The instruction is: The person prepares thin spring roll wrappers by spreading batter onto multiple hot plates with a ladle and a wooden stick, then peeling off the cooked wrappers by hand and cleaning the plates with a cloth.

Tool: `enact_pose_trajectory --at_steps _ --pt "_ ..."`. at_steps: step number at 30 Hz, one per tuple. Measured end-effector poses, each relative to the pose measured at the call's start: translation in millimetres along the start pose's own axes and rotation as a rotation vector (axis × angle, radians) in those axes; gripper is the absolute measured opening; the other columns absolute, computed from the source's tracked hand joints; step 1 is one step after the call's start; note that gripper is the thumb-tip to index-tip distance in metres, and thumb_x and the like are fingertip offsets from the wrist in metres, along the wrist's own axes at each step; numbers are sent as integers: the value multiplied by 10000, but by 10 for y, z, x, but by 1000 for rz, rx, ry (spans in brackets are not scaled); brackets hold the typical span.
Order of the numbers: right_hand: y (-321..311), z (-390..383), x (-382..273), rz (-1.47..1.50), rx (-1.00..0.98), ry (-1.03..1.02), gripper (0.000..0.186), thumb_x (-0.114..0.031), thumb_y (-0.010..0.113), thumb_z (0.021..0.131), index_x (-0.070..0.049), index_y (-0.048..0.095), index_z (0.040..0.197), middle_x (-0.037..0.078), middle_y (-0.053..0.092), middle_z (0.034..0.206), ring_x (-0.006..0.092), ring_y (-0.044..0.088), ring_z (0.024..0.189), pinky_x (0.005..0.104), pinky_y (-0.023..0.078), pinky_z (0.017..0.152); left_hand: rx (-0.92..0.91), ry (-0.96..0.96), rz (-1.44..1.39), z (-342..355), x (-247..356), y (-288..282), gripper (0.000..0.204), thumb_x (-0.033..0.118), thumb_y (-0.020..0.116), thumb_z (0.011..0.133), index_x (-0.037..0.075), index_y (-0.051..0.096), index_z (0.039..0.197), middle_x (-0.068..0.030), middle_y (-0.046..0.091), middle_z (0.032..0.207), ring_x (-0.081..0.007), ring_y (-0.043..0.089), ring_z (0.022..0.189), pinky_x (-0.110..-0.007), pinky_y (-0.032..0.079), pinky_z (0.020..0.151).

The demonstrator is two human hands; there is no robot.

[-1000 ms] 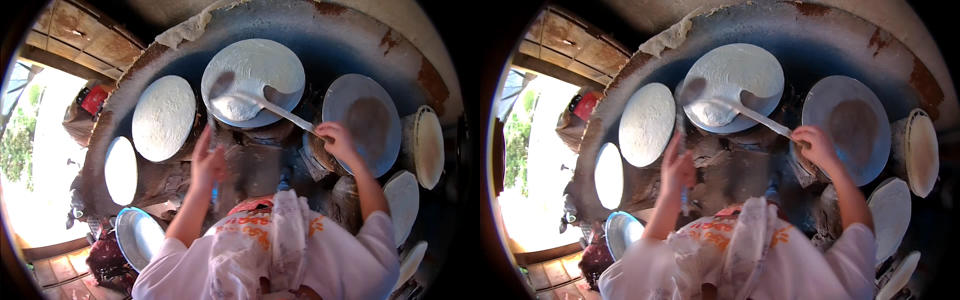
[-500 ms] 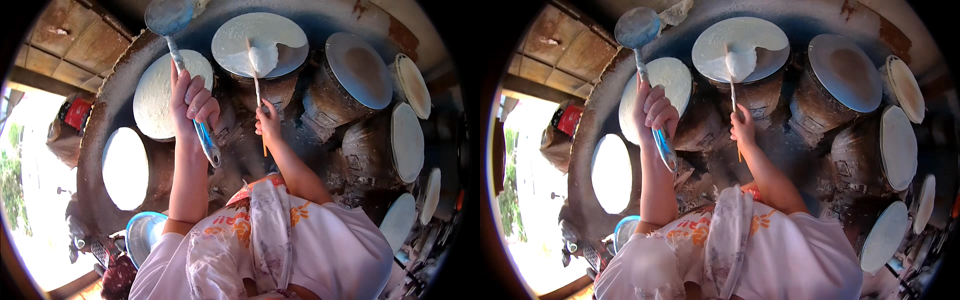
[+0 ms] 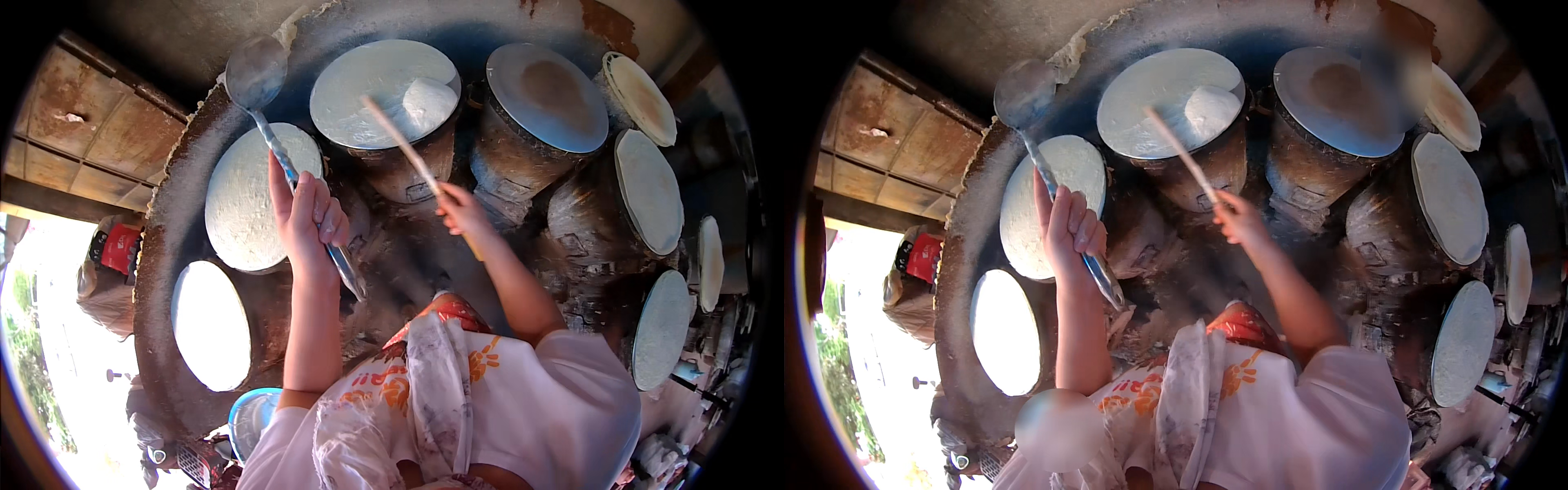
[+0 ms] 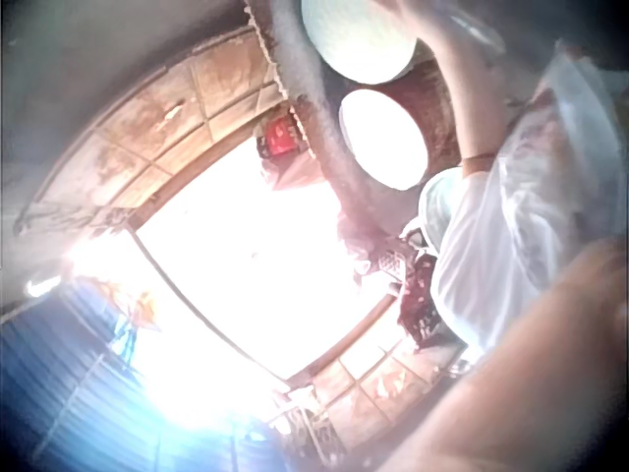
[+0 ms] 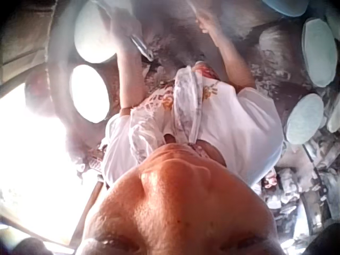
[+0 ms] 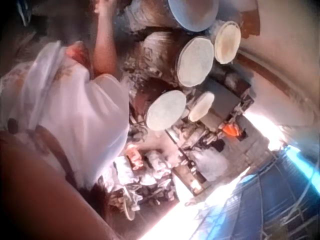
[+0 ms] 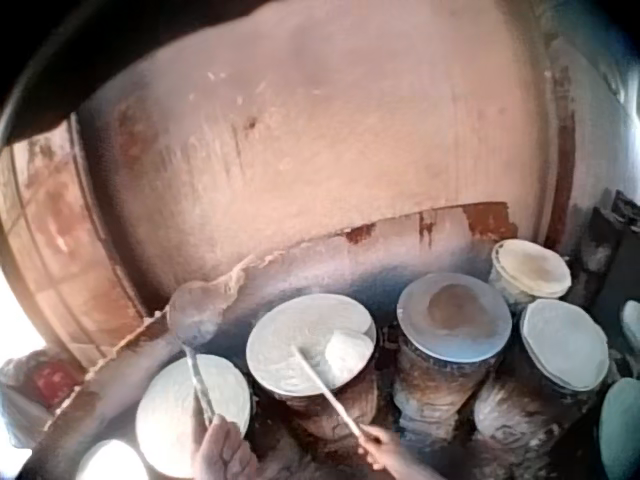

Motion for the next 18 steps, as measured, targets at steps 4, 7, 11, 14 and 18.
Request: enact_pose_trajectory --at_steps 4,7,11,14,18 --pt "-787 425 -335 2 -38 -9 413 -254 537 984 -189 486 1389 3 584 772 49 434 482 214 357 396 -21 -71 5 200 -326 267 551 95 447 995 250 259 1489 29 358 651 -44 317 424 -196 275 351" --pt "-924 1007 -849 -217 78 -119 369 -232 520 990 -186 525 1356 5 598 727 55 448 470 227 363 393 -51 -93 -60 455 -620 637 548 91 436 998 257 261 1489 32 352 647 -44 314 427 -191 278 355" --pt "-686 686 -721 -401 -371 -103 370 -206 494 994 -177 524 1361 25 617 694 64 467 426 233 374 380 5 -102 62 639 -777 771 564 89 429 996 240 237 1505 31 346 621 -45 314 417 -199 281 345" --pt "-1542 674 -640 -206 -276 -70 382 -184 485 993 -140 507 1372 36 623 712 46 471 437 210 367 385 -68 -166 106 823 -1071 1029 582 81 439 989 226 217 1508 35 360 620 -40 317 425 -198 280 351" --pt "-982 1184 -1260 -540 -22 -527 365 -219 562 943 -182 573 1306 95 675 804 227 652 682 370 508 602 -7 -307 -100 1075 -1514 1292 519 102 444 995 245 287 1469 39 349 633 -35 316 432 -188 272 362"
Point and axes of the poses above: each hand's wrist, its own z-axis towards the middle knuckle, its own y-axis out of the palm, x = y × z, the point moved 9 cm from there along z, towards the middle knuckle
